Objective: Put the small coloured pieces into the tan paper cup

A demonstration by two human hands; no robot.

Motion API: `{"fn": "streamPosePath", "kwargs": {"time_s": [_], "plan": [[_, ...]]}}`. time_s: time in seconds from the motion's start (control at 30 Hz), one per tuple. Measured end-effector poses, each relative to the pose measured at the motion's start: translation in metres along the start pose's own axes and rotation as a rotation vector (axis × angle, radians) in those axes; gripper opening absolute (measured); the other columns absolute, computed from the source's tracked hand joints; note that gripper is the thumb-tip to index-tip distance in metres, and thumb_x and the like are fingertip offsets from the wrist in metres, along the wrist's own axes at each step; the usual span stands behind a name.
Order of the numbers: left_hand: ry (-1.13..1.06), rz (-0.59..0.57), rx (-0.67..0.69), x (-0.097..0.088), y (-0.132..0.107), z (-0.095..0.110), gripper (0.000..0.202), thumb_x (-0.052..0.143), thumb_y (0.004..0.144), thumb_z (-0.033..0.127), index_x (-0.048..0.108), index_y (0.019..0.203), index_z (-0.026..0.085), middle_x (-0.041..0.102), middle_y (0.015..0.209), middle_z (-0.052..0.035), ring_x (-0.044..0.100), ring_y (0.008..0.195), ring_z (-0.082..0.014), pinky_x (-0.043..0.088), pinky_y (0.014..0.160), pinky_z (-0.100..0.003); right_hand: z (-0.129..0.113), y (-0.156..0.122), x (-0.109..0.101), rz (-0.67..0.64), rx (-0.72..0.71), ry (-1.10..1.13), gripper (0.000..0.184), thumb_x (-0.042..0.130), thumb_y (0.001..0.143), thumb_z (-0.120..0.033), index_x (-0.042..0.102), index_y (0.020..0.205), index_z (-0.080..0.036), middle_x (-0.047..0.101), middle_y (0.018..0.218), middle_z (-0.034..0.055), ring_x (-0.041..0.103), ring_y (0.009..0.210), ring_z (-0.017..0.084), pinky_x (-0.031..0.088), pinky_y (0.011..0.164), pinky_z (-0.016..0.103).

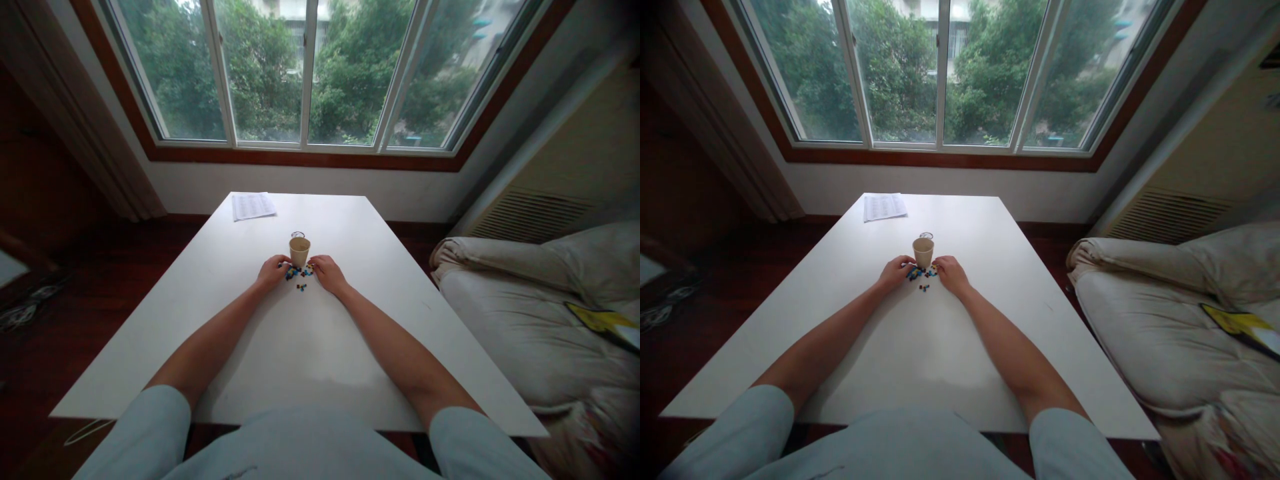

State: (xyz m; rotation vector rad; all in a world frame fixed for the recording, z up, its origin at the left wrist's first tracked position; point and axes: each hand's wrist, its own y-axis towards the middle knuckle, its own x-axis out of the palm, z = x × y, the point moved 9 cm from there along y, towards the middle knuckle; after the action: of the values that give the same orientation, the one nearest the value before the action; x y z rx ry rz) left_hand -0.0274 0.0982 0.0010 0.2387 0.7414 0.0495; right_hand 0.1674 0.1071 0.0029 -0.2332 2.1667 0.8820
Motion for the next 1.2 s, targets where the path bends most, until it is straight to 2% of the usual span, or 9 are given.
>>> {"fn": "streamPosePath", "kwargs": {"time_s": [0.17, 0.4, 0.67, 0.93, 1.2], "plan": [[0.013, -0.029, 0.032, 0.003, 0.000, 0.000, 0.024, 0.056, 0.085, 0.028, 0.074, 0.101, 0.026, 0.074, 0.102, -0.0003, 0.065, 0.095, -0.0168, 0.050, 0.086, -0.027, 0.009, -0.001, -0.003, 0.017, 0.085, -0.060, 0.029, 0.048, 0.085, -0.007, 0.070, 0.096, -0.021, 0.067, 0.105, 0.0054, 0.054, 0.107, 0.020, 0.042, 0.099, 0.035], [0.043, -0.044, 0.092, 0.007, -0.001, 0.006, 0.024, 0.055, 0.086, 0.026, 0.074, 0.099, 0.025, 0.074, 0.100, -0.0016, 0.065, 0.093, -0.0167, 0.050, 0.084, -0.027, 0.007, -0.002, -0.001, -0.023, 0.104, -0.129, 0.017, 0.056, 0.086, -0.013, 0.070, 0.093, -0.020, 0.066, 0.104, 0.0063, 0.053, 0.105, 0.020, 0.040, 0.096, 0.032], [0.192, -0.002, 0.191, 0.005, -0.003, 0.014, 0.021, 0.056, 0.087, 0.022, 0.074, 0.097, 0.023, 0.072, 0.099, -0.0040, 0.060, 0.096, -0.0189, 0.047, 0.090, -0.032, 0.009, -0.003, -0.004, -0.016, 0.150, -0.168, 0.020, 0.055, 0.086, -0.011, 0.070, 0.097, -0.020, 0.066, 0.105, 0.0060, 0.051, 0.106, 0.019, 0.039, 0.096, 0.031], [0.363, 0.052, 0.257, -0.001, -0.006, 0.022, 0.024, 0.053, 0.087, 0.013, 0.074, 0.091, 0.024, 0.068, 0.094, -0.0059, 0.055, 0.093, -0.0205, 0.045, 0.085, -0.034, 0.016, -0.004, -0.006, -0.035, 0.233, -0.241, 0.021, 0.052, 0.086, -0.010, 0.070, 0.095, -0.019, 0.065, 0.101, 0.0072, 0.051, 0.104, 0.019, 0.037, 0.097, 0.031], [0.442, 0.022, 0.251, -0.001, -0.011, 0.028, 0.022, 0.053, 0.090, 0.021, 0.075, 0.092, 0.025, 0.066, 0.090, -0.0067, 0.053, 0.090, -0.0206, 0.043, 0.079, -0.032, 0.022, -0.006, -0.012, -0.009, 0.328, -0.300, 0.015, 0.057, 0.085, -0.016, 0.068, 0.095, -0.020, 0.065, 0.102, 0.0072, 0.051, 0.104, 0.021, 0.036, 0.097, 0.032]]}}
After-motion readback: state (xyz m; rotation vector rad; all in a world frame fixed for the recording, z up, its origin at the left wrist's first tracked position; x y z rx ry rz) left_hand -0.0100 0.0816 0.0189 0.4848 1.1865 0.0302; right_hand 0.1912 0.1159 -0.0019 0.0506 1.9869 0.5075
